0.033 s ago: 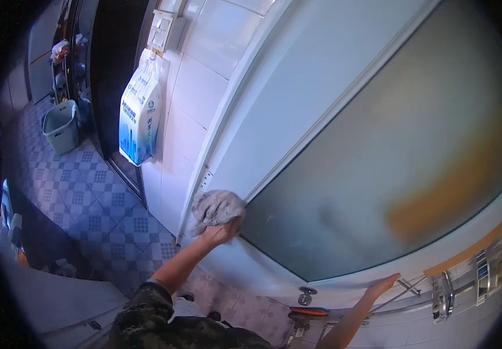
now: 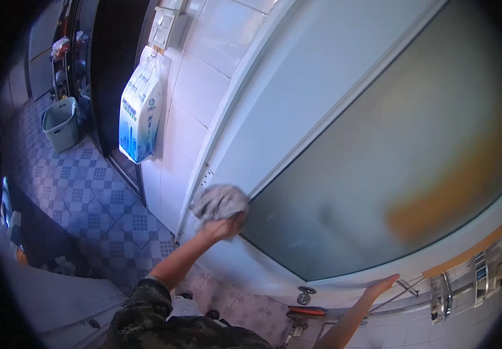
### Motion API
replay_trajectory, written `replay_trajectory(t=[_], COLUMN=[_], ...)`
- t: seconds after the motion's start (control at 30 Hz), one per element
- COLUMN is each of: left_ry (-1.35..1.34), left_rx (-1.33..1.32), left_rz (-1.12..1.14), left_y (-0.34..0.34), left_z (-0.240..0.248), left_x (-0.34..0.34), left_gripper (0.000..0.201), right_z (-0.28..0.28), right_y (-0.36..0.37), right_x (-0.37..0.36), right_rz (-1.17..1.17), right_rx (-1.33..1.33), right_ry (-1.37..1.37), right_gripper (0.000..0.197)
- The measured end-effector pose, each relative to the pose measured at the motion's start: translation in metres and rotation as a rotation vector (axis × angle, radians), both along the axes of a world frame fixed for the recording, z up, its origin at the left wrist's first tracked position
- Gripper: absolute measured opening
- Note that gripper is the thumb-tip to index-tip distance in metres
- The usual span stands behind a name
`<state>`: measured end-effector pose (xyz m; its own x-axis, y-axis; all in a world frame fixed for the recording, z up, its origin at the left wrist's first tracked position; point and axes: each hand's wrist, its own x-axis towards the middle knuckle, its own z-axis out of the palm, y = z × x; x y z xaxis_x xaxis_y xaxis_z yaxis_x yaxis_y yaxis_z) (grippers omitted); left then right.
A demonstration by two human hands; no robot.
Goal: The person wipes a showerhead, wall tiles, a glass shower door, and door frames with a cloth.
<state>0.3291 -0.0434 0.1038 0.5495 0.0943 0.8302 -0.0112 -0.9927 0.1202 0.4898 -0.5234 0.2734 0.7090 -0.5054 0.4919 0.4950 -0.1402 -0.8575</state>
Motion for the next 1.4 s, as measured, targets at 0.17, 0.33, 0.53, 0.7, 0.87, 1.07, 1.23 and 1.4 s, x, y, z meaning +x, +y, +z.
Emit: replay_trajectory(t=[0.17,0.33,0.53,0.7,0.87,1.07,1.23,1.4], left_ry=[-0.329,-0.213,0.129,0.466,-0.356,-0.498,-0.26,-0.104], left_rx=[-0.104,-0.275,-0.47,-0.772,-0.512,-0.644,-0.738,-0.525], left_rz=[-0.102,-0.097,-0.152,-0.275,-0.097,0.091,0.097,-0.173], left_y=[0.028,0.029,0.0,0.018,0.029,0.033,0.012,0.017], left_z=[0.172,0.143,0.017,0.156,0.226,0.154,0.067,0.136], left_x=[-0.003,-0.013,-0.033,-0.032,-0.017,-0.006,-0.014,-0.005], left_gripper=[0.036,0.027,0.028,0.023,0.03,0.037,0.023,0.028], right_z=[0.004,0.005,0.008,0.005,0.008,0.008,0.005,0.017], right_y=[0.008,0.003,0.009,0.002,0.015,0.008,0.017,0.019], right_x=[-0.02,-0.029,-0.034,-0.035,-0.048,-0.05,-0.043,-0.042], right_rz=[0.181,0.135,0.031,0.059,0.018,-0.003,0.012,-0.042], right_rx=[0.023,-0.027,0.038,0.014,0.04,0.045,0.02,0.039], right_ry=[-0.01,-0.036,0.063,0.006,-0.028,0.003,0.006,-0.018], right_gripper=[0.08,0.08,0.077,0.075,0.074,0.074,0.074,0.075])
